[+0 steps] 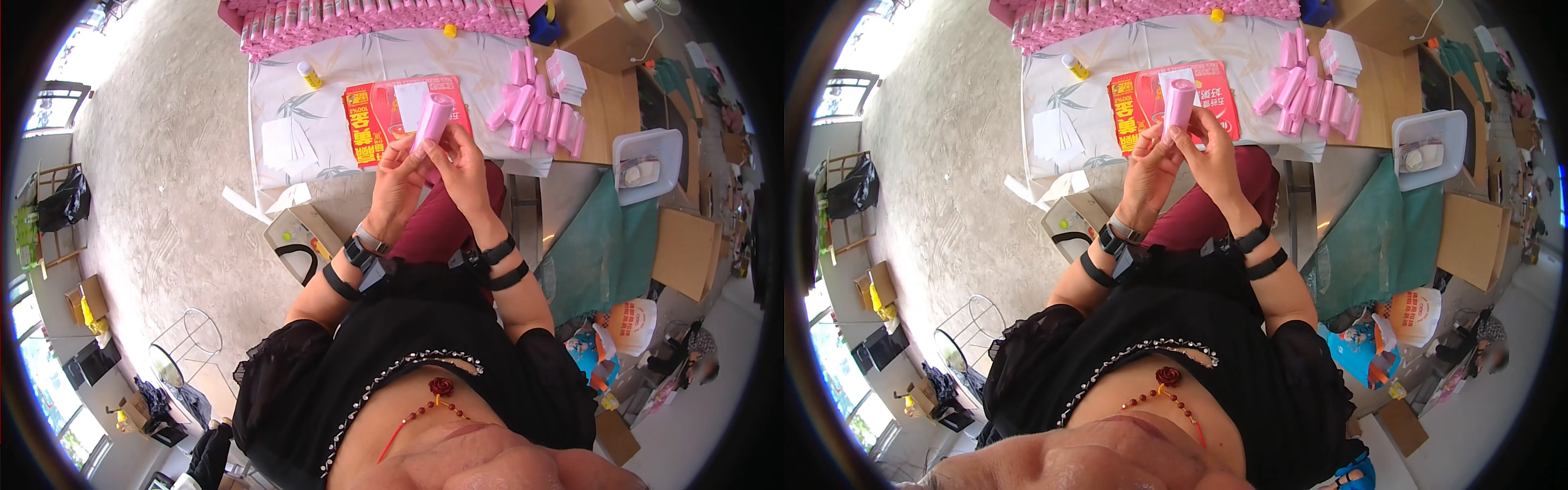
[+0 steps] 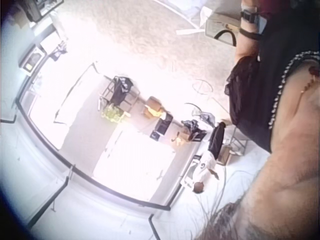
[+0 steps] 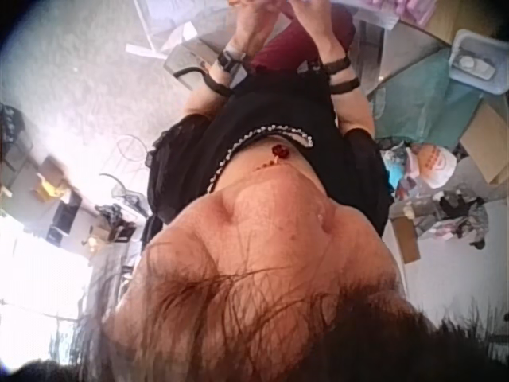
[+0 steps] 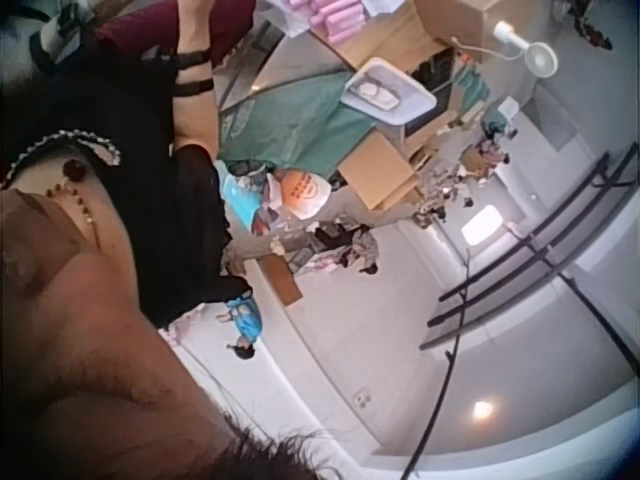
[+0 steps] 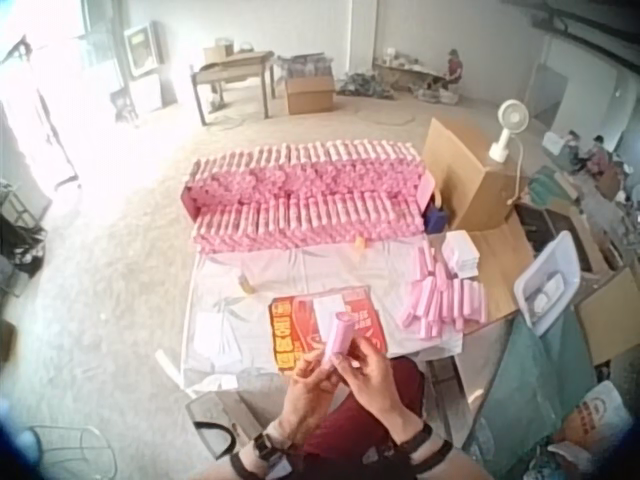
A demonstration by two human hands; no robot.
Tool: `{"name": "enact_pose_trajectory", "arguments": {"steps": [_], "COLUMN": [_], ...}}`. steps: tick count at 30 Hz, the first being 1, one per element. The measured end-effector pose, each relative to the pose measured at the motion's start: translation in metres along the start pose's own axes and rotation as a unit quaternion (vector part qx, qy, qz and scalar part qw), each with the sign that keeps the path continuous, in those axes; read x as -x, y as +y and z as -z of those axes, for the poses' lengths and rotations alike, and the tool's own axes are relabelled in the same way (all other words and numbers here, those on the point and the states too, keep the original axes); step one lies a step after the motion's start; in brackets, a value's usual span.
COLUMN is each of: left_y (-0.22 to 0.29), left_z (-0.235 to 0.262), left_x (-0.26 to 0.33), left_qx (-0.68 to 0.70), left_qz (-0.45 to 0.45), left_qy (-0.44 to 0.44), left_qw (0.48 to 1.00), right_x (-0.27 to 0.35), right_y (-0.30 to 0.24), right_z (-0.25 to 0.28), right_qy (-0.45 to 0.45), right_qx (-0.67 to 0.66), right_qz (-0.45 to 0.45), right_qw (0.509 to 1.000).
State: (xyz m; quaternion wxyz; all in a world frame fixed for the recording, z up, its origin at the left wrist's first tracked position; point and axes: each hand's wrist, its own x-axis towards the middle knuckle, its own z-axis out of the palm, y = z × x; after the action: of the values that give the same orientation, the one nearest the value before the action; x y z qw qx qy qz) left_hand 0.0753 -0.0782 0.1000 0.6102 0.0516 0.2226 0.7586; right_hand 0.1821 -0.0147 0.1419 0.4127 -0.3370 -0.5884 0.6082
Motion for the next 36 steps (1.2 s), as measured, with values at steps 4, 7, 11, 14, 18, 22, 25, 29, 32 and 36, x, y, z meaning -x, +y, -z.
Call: {"name": "enact_pose_trajectory", "arguments": {"steps": [4,7,11,14,18,22,25,29,32,36], "left_y": [-0.001,0.011,0.036,0.045,0.045,0.042,0.042,0.041,0.041,0.041], "left_z": [-0.004,-0.015,-0.047,-0.058,-0.061,-0.067,-0.066,-0.066,-0.065,-0.065], "left_x": [0.007,0.006,0.001,-0.003,0.000,0.006,0.008,0.007,0.008,0.009], "left_qx": [-0.083,-0.264,-0.426,-0.421,-0.425,-0.456,-0.447,-0.409,-0.411,-0.409], "left_qz": [-0.026,-0.120,-0.209,-0.187,-0.199,-0.215,-0.206,-0.195,-0.200,-0.206], "left_qy": [0.025,0.018,-0.021,-0.053,-0.075,-0.050,-0.039,-0.038,-0.040,-0.040], "left_qw": [0.996,0.957,0.880,0.886,0.880,0.862,0.869,0.890,0.888,0.888], "right_x": [0.000,-0.001,0.007,0.012,0.016,0.020,0.022,0.023,0.024,0.024], "right_y": [0.005,-0.003,-0.007,-0.010,-0.002,0.007,0.000,0.000,0.006,0.004], "right_z": [0.008,0.020,0.033,0.033,0.041,0.049,0.047,0.050,0.055,0.054], "right_qy": [-0.036,-0.079,-0.119,-0.138,-0.154,-0.157,-0.171,-0.197,-0.203,-0.215], "right_qx": [-0.067,-0.135,-0.093,-0.092,-0.114,-0.140,-0.154,-0.169,-0.163,-0.177], "right_qz": [-0.070,-0.087,-0.080,-0.080,-0.080,-0.085,-0.086,-0.092,-0.086,-0.094], "right_qw": [0.995,0.984,0.985,0.983,0.978,0.974,0.969,0.962,0.962,0.956]}}
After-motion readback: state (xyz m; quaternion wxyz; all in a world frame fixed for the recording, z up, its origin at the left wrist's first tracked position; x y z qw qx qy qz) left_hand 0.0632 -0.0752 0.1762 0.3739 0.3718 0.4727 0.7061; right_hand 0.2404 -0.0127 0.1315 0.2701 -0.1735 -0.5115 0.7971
